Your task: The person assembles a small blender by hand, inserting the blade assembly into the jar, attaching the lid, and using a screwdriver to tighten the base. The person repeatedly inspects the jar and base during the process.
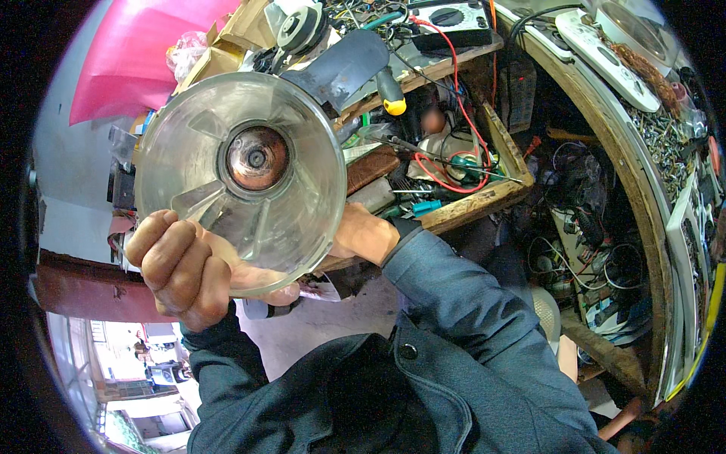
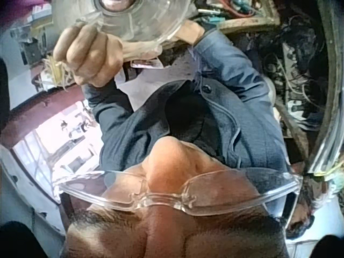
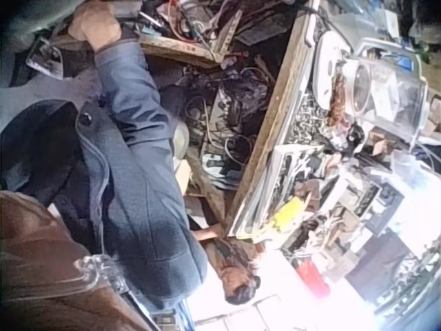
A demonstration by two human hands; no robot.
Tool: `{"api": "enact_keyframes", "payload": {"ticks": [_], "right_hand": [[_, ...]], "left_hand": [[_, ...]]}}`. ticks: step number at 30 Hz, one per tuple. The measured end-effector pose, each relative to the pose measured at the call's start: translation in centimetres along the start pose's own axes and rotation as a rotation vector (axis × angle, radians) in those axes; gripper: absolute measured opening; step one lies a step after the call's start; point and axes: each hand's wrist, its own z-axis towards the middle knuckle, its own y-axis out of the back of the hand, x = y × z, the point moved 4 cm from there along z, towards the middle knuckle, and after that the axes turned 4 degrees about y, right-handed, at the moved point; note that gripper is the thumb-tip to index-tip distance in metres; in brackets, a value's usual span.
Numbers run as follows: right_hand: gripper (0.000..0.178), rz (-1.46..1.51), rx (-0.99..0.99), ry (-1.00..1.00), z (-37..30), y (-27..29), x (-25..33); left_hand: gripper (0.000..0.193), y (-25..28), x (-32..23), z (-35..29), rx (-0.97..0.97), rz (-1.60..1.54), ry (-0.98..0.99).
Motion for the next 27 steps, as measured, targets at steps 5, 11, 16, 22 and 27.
{"api": "enact_keyframes", "payload": {"ticks": [5, 11, 16, 22, 27], "right_hand": [[0.042, 0.013, 0.104, 0.004, -0.2, 2.0, 1.9], [0.038, -0.025, 0.052, 0.074, -0.5, 2.1, 2.1], [0.035, -0.002, 0.021, 0.064, -0.6, 1.5, 1.5], [0.032, 0.063, 0.058, 0.031, -0.6, 2.3, 1.9], [0.034, 0.045, 0.023, 0.010, -0.6, 1.4, 1.2]], "left_hand": [[0.053, 0.1, 0.0, 0.3, 0.035, -0.009, 0.019], [0.054, 0.1, 0.2, 0.5, 0.075, -0.016, 0.033], [0.053, 0.0, 0.2, 0.3, 0.035, -0.020, 0.042], [0.054, 0.1, 0.3, 0.0, 0.043, -0.029, 0.012], [0.055, 0.3, 0.2, 0.2, 0.061, -0.006, 0.030]]}}
